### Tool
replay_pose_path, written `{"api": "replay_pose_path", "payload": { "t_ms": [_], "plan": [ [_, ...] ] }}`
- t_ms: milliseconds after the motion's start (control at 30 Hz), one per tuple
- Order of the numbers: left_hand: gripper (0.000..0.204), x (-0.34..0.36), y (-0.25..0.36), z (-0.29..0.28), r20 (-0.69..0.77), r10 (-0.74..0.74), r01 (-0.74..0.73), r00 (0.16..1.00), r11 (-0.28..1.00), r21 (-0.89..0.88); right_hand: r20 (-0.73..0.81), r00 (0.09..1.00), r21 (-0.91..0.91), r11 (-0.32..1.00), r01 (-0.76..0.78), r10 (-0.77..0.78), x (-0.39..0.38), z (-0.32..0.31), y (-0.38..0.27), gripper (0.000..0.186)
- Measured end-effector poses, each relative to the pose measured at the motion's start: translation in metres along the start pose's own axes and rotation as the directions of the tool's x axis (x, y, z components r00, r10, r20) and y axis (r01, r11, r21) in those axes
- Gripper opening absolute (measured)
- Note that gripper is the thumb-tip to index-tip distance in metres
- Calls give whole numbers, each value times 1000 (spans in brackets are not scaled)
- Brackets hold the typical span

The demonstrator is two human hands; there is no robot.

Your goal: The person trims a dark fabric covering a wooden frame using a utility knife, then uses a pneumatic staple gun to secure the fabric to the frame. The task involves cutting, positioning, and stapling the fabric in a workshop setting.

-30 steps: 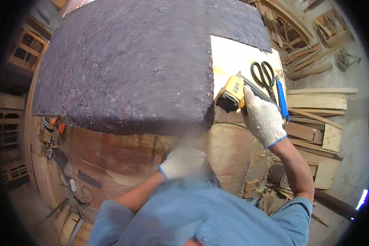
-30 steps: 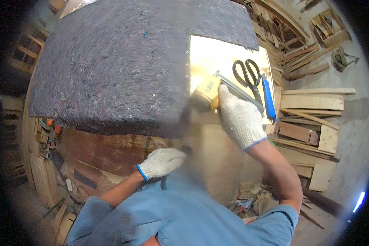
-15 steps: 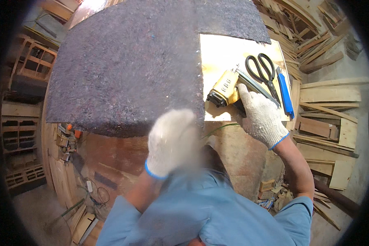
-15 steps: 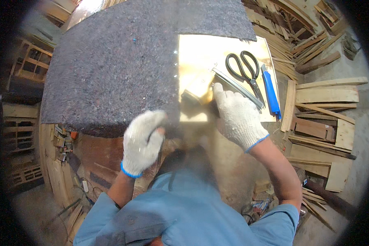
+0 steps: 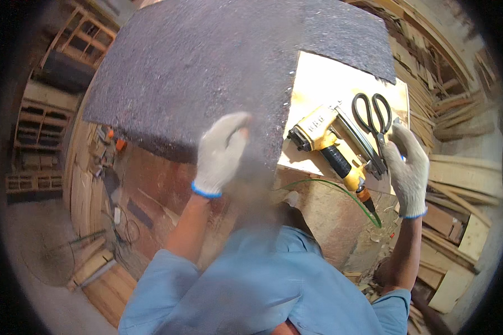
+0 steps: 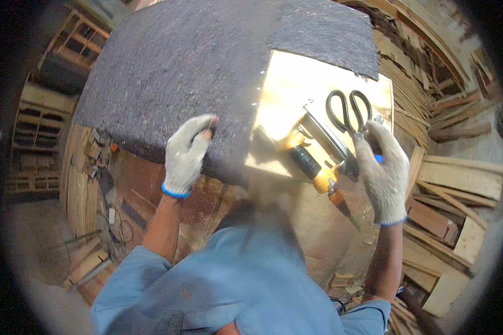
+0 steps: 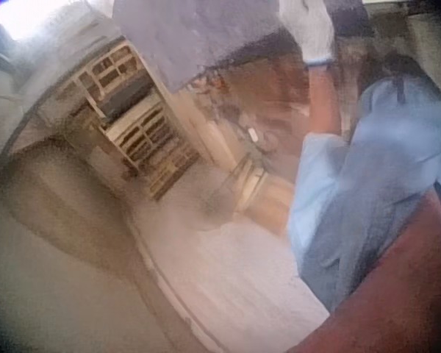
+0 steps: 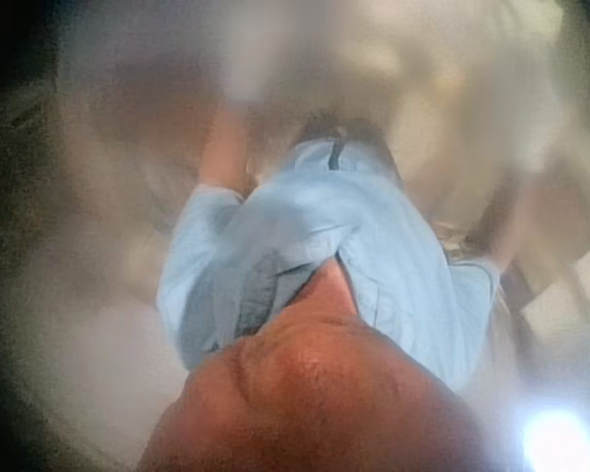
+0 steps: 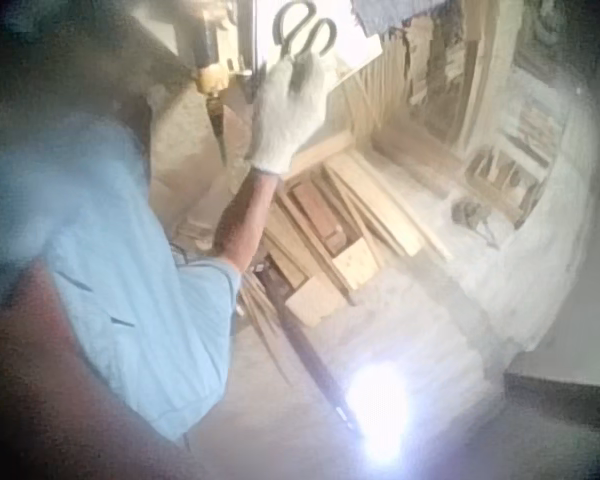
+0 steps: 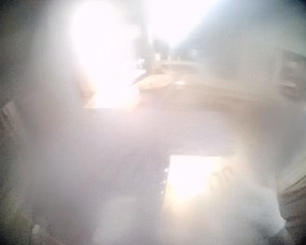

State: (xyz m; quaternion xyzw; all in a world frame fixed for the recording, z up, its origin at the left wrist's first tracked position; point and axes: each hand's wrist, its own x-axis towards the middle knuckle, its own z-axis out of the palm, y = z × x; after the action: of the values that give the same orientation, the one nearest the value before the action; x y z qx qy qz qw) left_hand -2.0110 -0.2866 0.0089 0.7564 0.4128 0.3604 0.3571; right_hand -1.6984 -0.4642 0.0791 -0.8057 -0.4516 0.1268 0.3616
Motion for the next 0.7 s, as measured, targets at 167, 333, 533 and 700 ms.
{"api": "replay_pose_path", "payload": {
  "t_ms": [167,333,533,700],
  "plan": [
    [22,-116,-21,2,73,-354,320,933,716,-620,93,991,148,982,-113,100,-10,2,19,32],
    [29,-193,-217,75,133,-431,432,893,902,23,192,981,-52,998,-20,30,-4,16,12,35],
    [51,-168,-297,137,4,-137,116,991,855,506,258,965,-114,991,75,-43,15,37,11,37],
    [61,-107,-221,143,59,-178,149,982,931,334,211,977,-114,991,64,-38,11,40,9,34]
  ]
}}
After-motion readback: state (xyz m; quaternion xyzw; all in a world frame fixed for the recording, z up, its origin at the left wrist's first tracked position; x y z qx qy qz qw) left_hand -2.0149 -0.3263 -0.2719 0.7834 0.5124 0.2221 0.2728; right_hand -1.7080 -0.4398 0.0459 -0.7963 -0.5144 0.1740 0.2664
